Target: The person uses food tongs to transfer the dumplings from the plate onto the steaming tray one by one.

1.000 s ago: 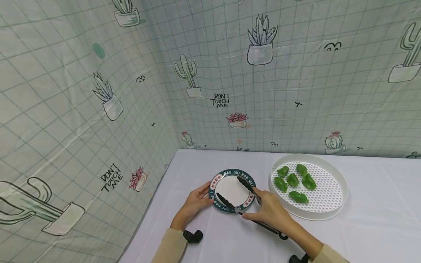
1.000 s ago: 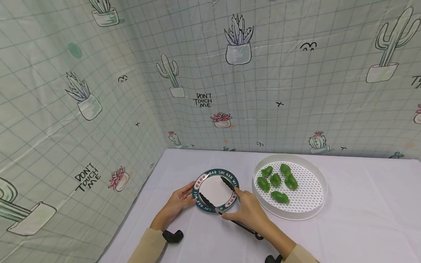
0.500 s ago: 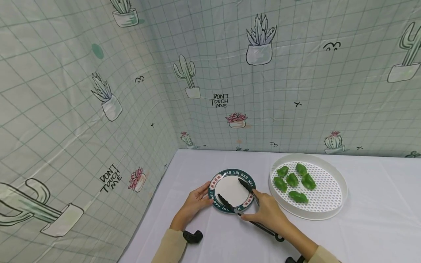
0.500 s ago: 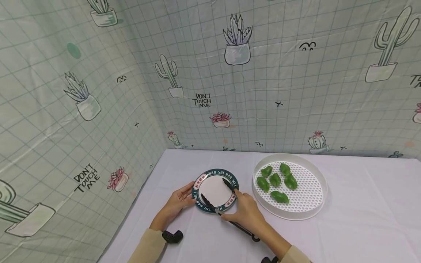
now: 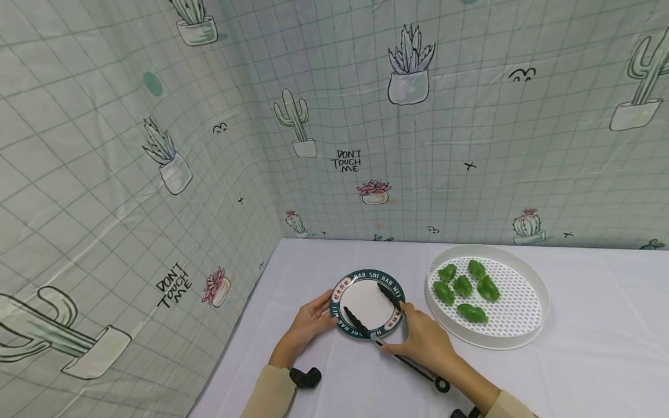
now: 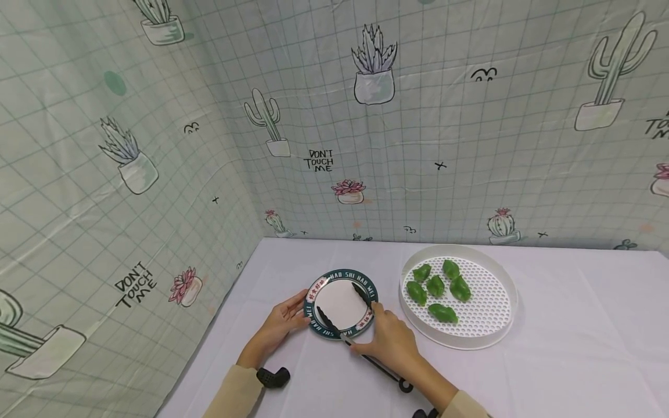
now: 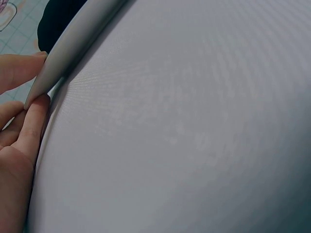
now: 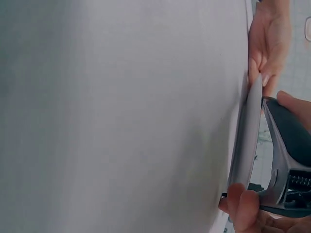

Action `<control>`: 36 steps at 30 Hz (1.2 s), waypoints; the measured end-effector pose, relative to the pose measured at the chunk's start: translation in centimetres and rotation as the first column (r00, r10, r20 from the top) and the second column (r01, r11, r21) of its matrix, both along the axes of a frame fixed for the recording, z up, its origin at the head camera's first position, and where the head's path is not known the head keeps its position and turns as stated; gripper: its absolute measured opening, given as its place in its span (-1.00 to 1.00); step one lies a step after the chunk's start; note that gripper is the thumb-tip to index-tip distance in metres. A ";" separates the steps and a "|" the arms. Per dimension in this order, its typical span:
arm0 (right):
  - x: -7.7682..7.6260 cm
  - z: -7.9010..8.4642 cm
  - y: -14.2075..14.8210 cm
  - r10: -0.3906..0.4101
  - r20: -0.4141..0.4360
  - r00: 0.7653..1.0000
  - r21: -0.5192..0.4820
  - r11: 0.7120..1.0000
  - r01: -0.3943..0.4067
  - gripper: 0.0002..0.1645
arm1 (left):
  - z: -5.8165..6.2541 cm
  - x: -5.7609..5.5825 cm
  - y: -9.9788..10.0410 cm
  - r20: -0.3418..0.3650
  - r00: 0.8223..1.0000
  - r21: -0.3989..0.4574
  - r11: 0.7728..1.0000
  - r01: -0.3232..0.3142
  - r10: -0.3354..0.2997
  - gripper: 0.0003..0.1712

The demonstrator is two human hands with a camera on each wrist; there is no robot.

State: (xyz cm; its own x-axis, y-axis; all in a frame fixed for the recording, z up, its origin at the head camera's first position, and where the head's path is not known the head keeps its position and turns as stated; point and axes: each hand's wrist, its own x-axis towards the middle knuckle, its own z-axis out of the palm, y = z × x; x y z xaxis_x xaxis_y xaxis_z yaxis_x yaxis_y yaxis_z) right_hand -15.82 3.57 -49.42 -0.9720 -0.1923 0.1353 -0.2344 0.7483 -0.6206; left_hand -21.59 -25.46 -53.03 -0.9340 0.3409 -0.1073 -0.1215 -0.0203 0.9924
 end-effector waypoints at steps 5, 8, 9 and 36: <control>0.1 0.2 -0.2 0.010 0.050 0.999 0.013 1.000 -0.010 0.27 | 0.0 0.0 0.0 0.002 1.000 -0.001 1.000 0.003 -0.002 -0.10; 0.2 0.3 -0.1 0.028 0.072 0.997 0.019 0.999 -0.029 0.29 | 0.0 0.0 0.0 0.003 1.000 0.004 1.000 0.006 -0.006 -0.10; 0.2 0.4 -0.1 0.034 0.077 0.996 0.020 0.999 -0.036 0.30 | 0.1 0.0 0.0 0.002 1.000 0.005 1.000 0.007 -0.007 -0.10; 1.6 4.3 7.6 0.152 0.096 0.984 -0.269 0.955 -0.122 -0.13 | 0.6 -0.1 -0.1 -0.013 1.000 -0.084 0.996 -0.001 0.000 -0.09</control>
State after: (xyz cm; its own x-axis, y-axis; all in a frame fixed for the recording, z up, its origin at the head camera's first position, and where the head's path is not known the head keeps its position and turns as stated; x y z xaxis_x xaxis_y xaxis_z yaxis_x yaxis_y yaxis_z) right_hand -14.21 11.17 -45.13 -0.9506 -0.2975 0.0885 -0.2397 0.5224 -0.8183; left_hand -21.71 -25.54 -52.41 -0.9357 0.3304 -0.1235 -0.1087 0.0629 0.9921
